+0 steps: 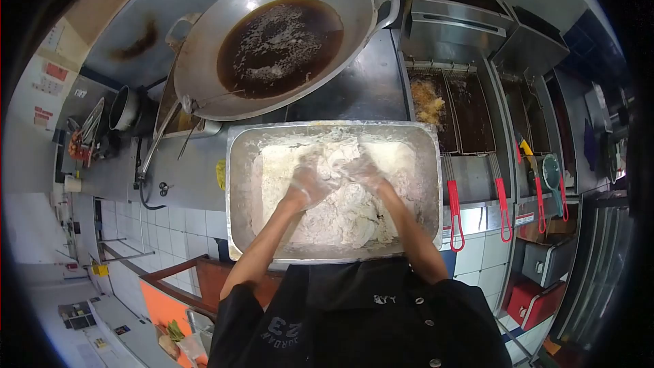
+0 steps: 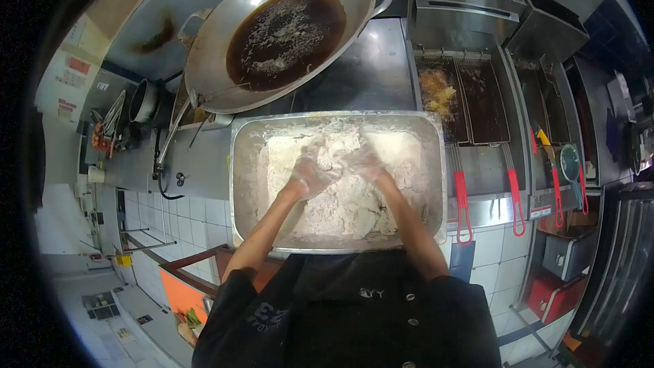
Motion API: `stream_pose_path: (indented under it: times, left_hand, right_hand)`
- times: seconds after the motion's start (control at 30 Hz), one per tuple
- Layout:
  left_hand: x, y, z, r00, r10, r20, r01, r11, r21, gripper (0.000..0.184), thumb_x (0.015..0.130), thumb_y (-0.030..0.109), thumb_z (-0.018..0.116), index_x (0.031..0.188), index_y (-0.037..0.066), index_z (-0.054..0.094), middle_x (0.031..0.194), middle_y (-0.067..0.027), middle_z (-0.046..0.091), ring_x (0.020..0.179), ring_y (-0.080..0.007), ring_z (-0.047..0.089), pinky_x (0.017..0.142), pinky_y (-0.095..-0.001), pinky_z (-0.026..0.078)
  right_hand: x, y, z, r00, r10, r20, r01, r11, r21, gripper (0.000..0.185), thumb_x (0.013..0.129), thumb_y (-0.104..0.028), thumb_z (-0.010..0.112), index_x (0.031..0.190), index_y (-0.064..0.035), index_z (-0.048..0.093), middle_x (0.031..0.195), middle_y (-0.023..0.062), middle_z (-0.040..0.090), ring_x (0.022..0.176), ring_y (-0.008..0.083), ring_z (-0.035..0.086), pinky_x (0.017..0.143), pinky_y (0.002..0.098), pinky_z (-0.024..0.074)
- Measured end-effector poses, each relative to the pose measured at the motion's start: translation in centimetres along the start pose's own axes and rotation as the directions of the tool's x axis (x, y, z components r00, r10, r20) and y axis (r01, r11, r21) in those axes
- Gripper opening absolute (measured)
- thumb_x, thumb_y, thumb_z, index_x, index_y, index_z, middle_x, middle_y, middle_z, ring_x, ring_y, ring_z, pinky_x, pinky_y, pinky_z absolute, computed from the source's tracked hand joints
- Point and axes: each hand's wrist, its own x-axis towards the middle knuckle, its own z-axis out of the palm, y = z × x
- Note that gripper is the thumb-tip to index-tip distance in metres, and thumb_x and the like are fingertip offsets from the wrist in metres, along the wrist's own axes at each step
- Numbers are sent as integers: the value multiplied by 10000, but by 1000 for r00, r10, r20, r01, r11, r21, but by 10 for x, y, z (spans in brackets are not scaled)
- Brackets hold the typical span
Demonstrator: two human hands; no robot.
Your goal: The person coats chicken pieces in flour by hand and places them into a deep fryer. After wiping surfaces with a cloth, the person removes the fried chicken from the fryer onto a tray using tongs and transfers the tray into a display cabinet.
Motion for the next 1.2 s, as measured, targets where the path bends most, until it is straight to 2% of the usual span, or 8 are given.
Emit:
stream_pose_path:
  times: [0.1,0.3,0.4,0.47,0.57,0.9,1.07,1.2]
  left_hand:
    - [9,4,-7,999,-22,33,26,994,-106,732,802,246,686,1386,-45,354,1068,-210,644,899,-234,641,830,-320,520]
    - [20,-29,-5,986,160,36,-146,958,-245,615,851,212,633,1340,-65,382,1090,-184,641,921,-214,635,830,-312,515]
    - [11,-78,10,993,-77,-86,39,926,-376,517,898,277,589,1282,-46,470,1177,-182,604,1020,-246,604,888,-341,500]
    - [4,-102,-4,998,46,-40,-55,968,-244,561,902,316,580,1305,-49,440,1177,-190,603,1039,-260,598,909,-346,490]
    - [-16,-26,-33,997,46,66,-34,984,-175,642,913,393,552,1353,-41,381,1226,-204,567,1144,-274,545,988,-369,445]
    - [-52,57,-35,980,175,-92,-150,963,225,594,854,344,642,1318,19,464,1328,-244,454,1233,-355,448,1093,-414,335]
    - [-72,93,-6,713,621,-327,-695,689,-208,435,804,176,712,1181,10,571,1148,-170,575,1039,-271,588,891,-347,510]
    - [-64,100,27,938,293,185,-144,815,-561,351,815,175,703,1107,5,609,1060,-151,618,961,-207,622,815,-330,538]
  right_hand:
    - [27,46,30,985,-147,-92,157,523,838,275,887,-50,604,1152,-5,545,893,64,631,793,131,603,729,278,517]
    - [-17,2,-12,971,225,86,-238,948,212,413,950,-241,529,1309,-36,521,1117,137,638,1001,193,592,919,326,473]
    - [-34,36,-34,996,-50,-76,83,837,540,314,959,-317,524,984,-20,623,939,72,627,850,154,591,774,279,504]
    - [-5,92,-50,521,-837,-165,550,478,-685,402,955,-408,505,965,-20,611,839,54,603,715,139,565,673,318,523]
    - [-52,-17,-66,982,165,-96,-190,855,-482,372,934,-370,551,1058,-25,618,850,73,604,673,155,552,607,308,516]
    - [-63,-1,-17,957,-140,-253,280,671,686,462,964,-243,502,1370,-48,399,1240,104,531,1084,206,529,920,300,451]
    - [-57,54,-14,896,-112,-429,307,855,418,459,966,-258,490,1363,-40,417,1264,114,519,1128,213,507,960,306,427]
    - [-33,68,-6,866,-140,-481,268,940,209,458,967,-270,480,1357,-34,432,1283,123,509,1162,218,489,992,310,407]
